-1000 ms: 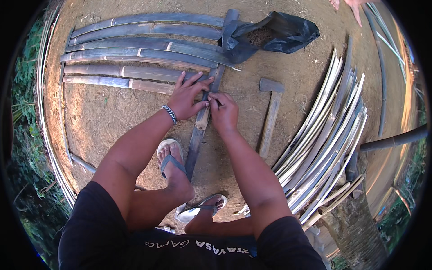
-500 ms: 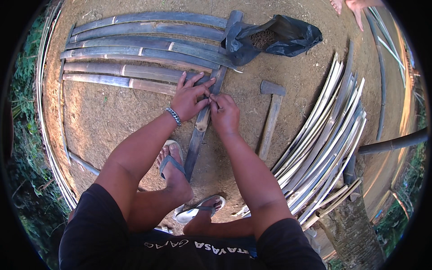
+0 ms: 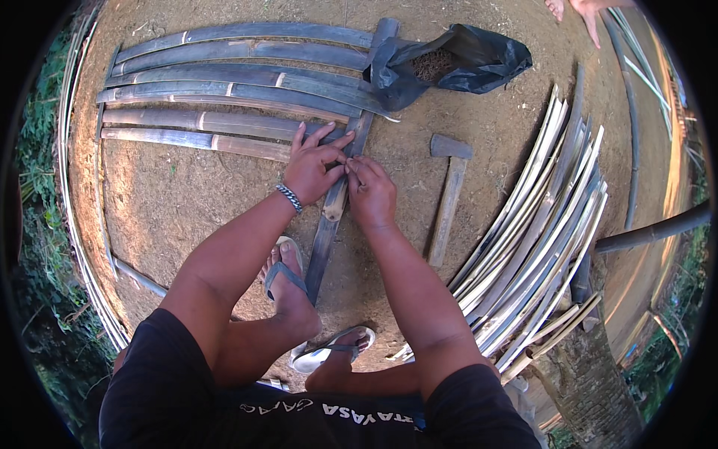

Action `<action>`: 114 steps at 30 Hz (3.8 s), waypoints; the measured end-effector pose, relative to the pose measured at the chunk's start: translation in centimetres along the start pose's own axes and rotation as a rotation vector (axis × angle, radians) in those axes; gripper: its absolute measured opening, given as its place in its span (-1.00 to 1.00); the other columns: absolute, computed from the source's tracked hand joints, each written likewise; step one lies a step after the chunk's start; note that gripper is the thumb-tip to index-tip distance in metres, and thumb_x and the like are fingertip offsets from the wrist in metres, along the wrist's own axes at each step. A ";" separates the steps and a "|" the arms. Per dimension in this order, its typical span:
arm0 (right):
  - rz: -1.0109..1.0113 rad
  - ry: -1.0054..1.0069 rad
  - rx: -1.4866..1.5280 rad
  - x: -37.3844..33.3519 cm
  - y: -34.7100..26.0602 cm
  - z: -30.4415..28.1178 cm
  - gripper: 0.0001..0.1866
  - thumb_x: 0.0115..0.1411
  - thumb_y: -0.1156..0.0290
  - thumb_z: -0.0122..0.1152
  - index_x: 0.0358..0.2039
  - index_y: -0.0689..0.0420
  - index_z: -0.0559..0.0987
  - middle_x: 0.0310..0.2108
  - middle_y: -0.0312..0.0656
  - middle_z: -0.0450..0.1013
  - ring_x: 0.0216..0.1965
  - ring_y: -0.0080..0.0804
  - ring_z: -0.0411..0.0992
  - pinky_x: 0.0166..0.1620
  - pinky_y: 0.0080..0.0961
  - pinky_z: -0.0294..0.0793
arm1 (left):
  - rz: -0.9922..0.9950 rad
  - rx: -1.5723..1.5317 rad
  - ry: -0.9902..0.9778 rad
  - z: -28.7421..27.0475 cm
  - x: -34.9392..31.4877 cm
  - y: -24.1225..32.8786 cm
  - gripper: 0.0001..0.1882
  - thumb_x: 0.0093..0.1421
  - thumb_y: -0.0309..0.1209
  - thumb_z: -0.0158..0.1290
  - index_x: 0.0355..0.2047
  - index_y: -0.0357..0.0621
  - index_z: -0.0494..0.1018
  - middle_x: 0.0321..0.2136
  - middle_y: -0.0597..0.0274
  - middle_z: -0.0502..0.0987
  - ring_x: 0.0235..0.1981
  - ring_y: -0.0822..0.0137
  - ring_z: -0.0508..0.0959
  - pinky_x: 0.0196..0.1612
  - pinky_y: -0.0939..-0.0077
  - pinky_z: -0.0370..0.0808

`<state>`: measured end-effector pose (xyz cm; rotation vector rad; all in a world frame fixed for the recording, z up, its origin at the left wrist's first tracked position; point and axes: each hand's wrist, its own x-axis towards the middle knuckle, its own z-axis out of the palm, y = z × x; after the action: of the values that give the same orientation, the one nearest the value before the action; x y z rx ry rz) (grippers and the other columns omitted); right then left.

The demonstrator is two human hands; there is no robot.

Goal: The person constructs a bamboo panel by laying out two frame pieces and then hammering small wooden pegs through split bamboo slats into the frame.

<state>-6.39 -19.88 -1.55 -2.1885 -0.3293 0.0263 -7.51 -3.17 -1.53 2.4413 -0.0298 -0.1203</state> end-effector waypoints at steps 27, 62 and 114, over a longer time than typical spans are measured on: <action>0.227 -0.015 0.171 -0.6 0.6 -1.0 -0.70 0.20 0.49 0.40 -0.04 0.15 0.68 -0.11 -0.06 0.62 -0.18 -0.13 0.64 -0.08 -0.33 0.63 | 0.012 -0.066 0.027 0.1 0.3 0.4 -0.92 0.17 -0.23 0.30 -0.41 0.15 0.71 0.22 0.62 0.56 0.43 0.22 0.26 0.52 -0.14 -0.24; 0.316 -0.417 -0.093 -9.2 -2.7 -11.9 -0.46 0.42 0.35 0.11 0.38 0.01 0.30 0.06 0.23 0.52 0.01 0.26 0.55 0.02 -0.04 0.56 | 0.003 -0.068 0.027 -0.3 0.0 0.3 -0.90 0.18 -0.25 0.27 -0.44 0.11 0.70 0.22 0.62 0.55 0.42 0.19 0.28 0.53 -0.15 -0.22; 0.161 -0.344 -0.097 -9.3 -1.6 -10.8 -0.43 0.35 0.41 0.20 0.36 0.02 0.35 0.09 0.19 0.51 0.02 0.22 0.56 0.03 -0.11 0.58 | 0.070 0.041 -0.078 -1.0 -0.2 -0.4 -0.23 0.03 -0.12 0.41 0.20 0.09 0.31 0.31 0.50 0.45 0.47 0.17 0.19 0.54 -0.20 -0.26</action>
<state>-14.24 -29.80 5.24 -2.3002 -0.3503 0.4892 -7.63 -2.23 -1.06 2.4726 -0.1536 -0.1859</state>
